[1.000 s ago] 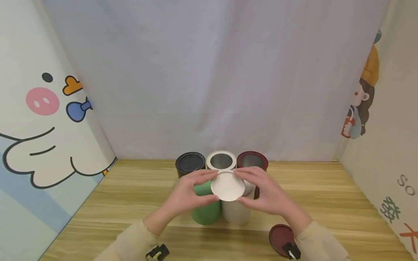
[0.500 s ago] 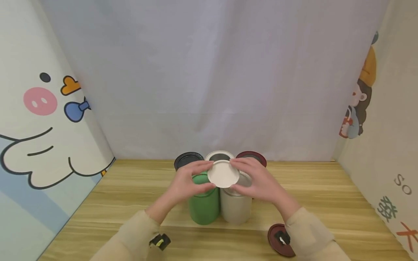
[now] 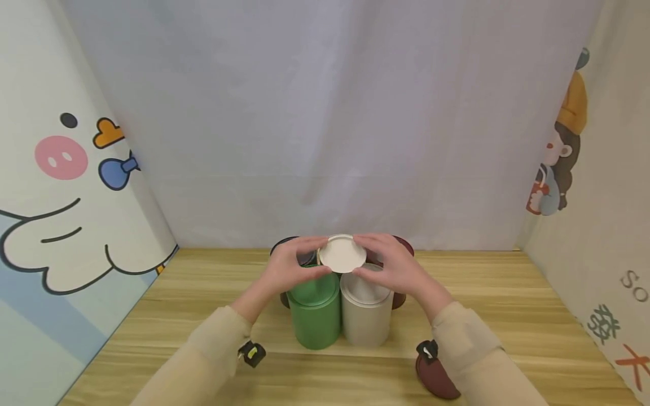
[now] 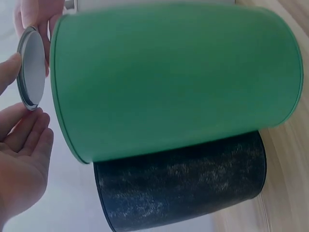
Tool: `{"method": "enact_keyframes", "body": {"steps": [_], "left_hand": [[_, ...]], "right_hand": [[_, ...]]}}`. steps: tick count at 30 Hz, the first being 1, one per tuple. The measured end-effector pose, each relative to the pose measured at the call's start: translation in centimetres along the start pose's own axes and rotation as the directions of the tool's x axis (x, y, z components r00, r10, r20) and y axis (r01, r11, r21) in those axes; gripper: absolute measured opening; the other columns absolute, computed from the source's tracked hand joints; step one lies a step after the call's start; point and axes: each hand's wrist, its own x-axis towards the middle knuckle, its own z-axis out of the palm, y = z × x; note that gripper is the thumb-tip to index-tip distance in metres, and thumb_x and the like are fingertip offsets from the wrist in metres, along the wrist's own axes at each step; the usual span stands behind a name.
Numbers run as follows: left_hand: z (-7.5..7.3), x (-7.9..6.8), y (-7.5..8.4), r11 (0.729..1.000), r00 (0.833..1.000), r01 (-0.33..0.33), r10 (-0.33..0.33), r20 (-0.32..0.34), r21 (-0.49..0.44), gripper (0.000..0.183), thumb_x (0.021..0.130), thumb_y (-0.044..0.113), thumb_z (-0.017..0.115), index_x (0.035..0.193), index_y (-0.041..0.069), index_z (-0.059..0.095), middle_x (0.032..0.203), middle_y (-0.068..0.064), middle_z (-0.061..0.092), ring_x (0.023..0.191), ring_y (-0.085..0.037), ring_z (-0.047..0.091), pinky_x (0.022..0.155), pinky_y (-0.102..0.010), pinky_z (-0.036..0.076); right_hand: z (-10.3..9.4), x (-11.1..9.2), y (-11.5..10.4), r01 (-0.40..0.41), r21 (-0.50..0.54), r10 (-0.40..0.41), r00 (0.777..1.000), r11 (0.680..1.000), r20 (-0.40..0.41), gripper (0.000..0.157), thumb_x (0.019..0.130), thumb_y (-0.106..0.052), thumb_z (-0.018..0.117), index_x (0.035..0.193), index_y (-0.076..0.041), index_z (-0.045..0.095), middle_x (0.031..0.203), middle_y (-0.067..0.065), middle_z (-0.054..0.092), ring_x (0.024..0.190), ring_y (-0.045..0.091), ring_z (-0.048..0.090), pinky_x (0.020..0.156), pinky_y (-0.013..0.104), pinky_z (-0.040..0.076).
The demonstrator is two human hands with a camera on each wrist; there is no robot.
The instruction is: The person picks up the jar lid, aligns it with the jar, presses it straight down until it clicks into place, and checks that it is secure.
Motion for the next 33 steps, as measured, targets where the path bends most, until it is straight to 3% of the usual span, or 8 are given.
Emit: {"method": "enact_keyframes", "body": {"steps": [14, 33], "left_hand": [[-0.3, 2.0, -1.6, 0.994, 0.995, 0.099, -0.097, 0.035, -0.055, 0.059, 0.084, 0.025, 0.082, 0.135, 0.005, 0.061, 0.138, -0.009, 0.059, 0.131, -0.028, 0.049, 0.106, -0.043, 0.042], [0.4, 3.0, -3.5, 0.993, 0.992, 0.116, -0.115, 0.060, -0.010, 0.059, 0.085, 0.026, 0.081, 0.135, 0.004, 0.061, 0.138, -0.011, 0.058, 0.132, -0.030, 0.048, 0.108, -0.045, 0.040]], "right_hand": [[-0.2, 2.0, 0.6, -0.083, -0.028, 0.084, 0.996, 0.996, 0.017, 0.057, 0.084, -0.014, 0.080, 0.133, 0.006, 0.059, 0.135, 0.022, 0.057, 0.125, 0.044, 0.049, 0.104, 0.060, 0.037], [0.8, 2.7, 2.1, -0.199, -0.052, 0.204, 0.973, 0.979, 0.106, 0.058, 0.091, -0.019, 0.074, 0.140, 0.004, 0.053, 0.142, 0.023, 0.050, 0.132, 0.045, 0.042, 0.107, 0.062, 0.034]]}}
